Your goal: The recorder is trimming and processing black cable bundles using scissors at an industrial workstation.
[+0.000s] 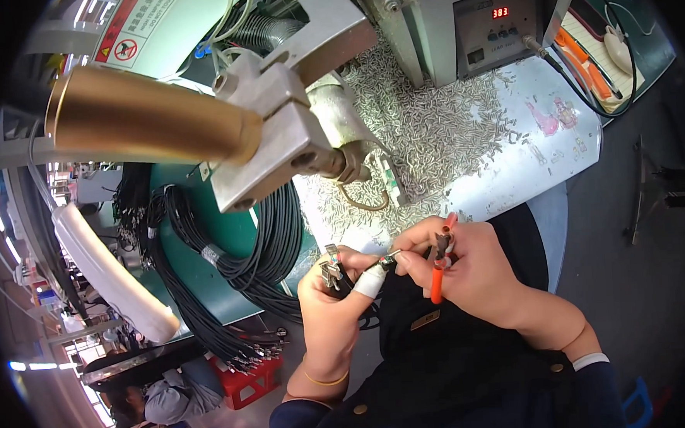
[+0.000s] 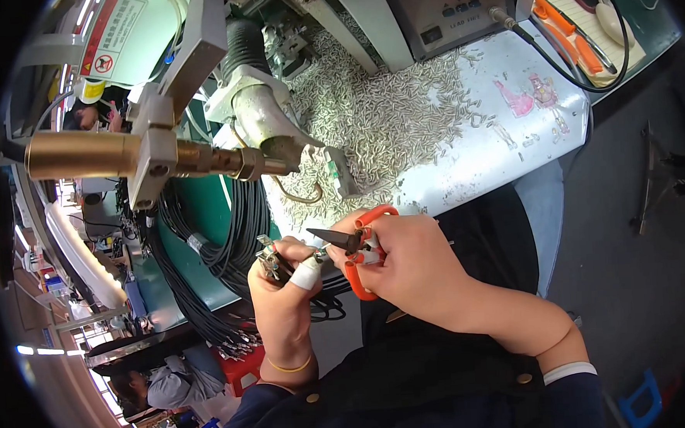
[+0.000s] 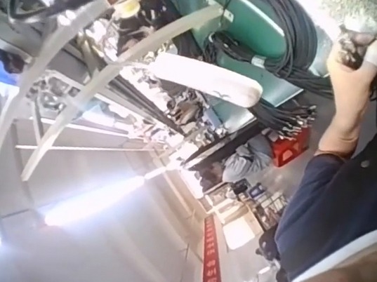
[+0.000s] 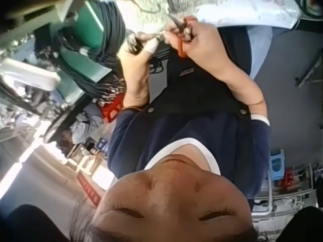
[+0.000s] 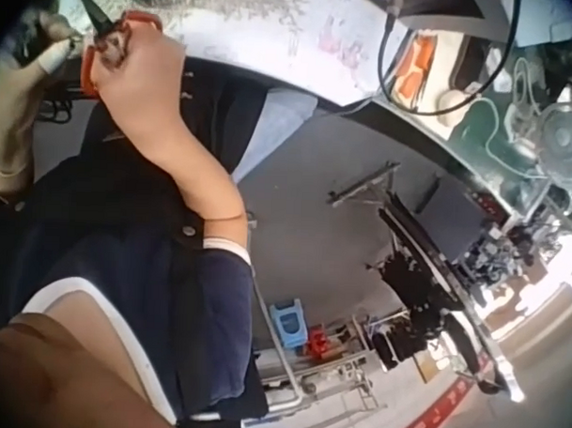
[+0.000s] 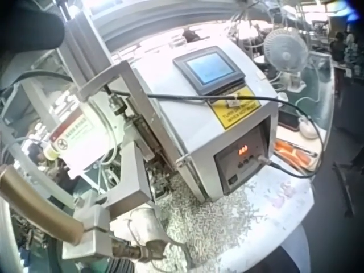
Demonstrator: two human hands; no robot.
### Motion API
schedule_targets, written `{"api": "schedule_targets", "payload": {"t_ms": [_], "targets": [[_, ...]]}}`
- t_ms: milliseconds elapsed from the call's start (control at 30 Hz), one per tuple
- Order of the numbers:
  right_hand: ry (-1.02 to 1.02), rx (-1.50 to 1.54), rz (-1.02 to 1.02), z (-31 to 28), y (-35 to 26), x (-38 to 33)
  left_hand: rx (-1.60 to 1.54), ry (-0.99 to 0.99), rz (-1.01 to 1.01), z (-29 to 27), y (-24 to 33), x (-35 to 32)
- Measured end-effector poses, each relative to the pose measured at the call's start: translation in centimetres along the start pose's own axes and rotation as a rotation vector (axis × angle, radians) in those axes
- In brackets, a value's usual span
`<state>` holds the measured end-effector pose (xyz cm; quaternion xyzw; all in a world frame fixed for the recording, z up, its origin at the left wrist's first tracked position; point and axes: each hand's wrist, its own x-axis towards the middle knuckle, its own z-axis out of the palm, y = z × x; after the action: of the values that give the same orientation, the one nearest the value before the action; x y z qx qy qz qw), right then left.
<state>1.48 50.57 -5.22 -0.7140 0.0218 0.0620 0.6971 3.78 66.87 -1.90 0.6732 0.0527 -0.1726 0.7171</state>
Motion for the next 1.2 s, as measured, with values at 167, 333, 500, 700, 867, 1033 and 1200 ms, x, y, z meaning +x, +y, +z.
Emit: {"api": "schedule_targets", "payload": {"t_ms": [167,333,500,700,867,1033,1200], "targets": [[0.030,0.047,-0.058,0.5,-0.2,-0.5,0.031,-0.002,0.103,0.0,-0.3,-1.1],[0.060,0.083,-0.116,0.5,0.0,-0.8,0.041,-0.001,0.115,0.2,-0.4,-1.4],[-0.036,0.326,0.064,-0.3,-0.5,-0.7,-0.027,-0.025,0.076,0.3,-0.5,-1.3],[-0.019,0.445,0.151,-0.3,-0.5,-0.8,0.001,-0.019,0.099,0.4,-0.7,-1.0],[0.088,0.146,-0.084,0.1,0.3,-1.0,0.098,-0.002,0.219,0.9,-1.1,-0.9],[0.031,0.175,-0.017,-0.1,0.5,-0.9,0.142,0.003,0.258,1.0,-1.4,-0.8],[-0.011,0.124,-0.028,-0.6,1.0,-1.5,0.137,0.027,0.245,0.9,-1.0,-0.8]]}}
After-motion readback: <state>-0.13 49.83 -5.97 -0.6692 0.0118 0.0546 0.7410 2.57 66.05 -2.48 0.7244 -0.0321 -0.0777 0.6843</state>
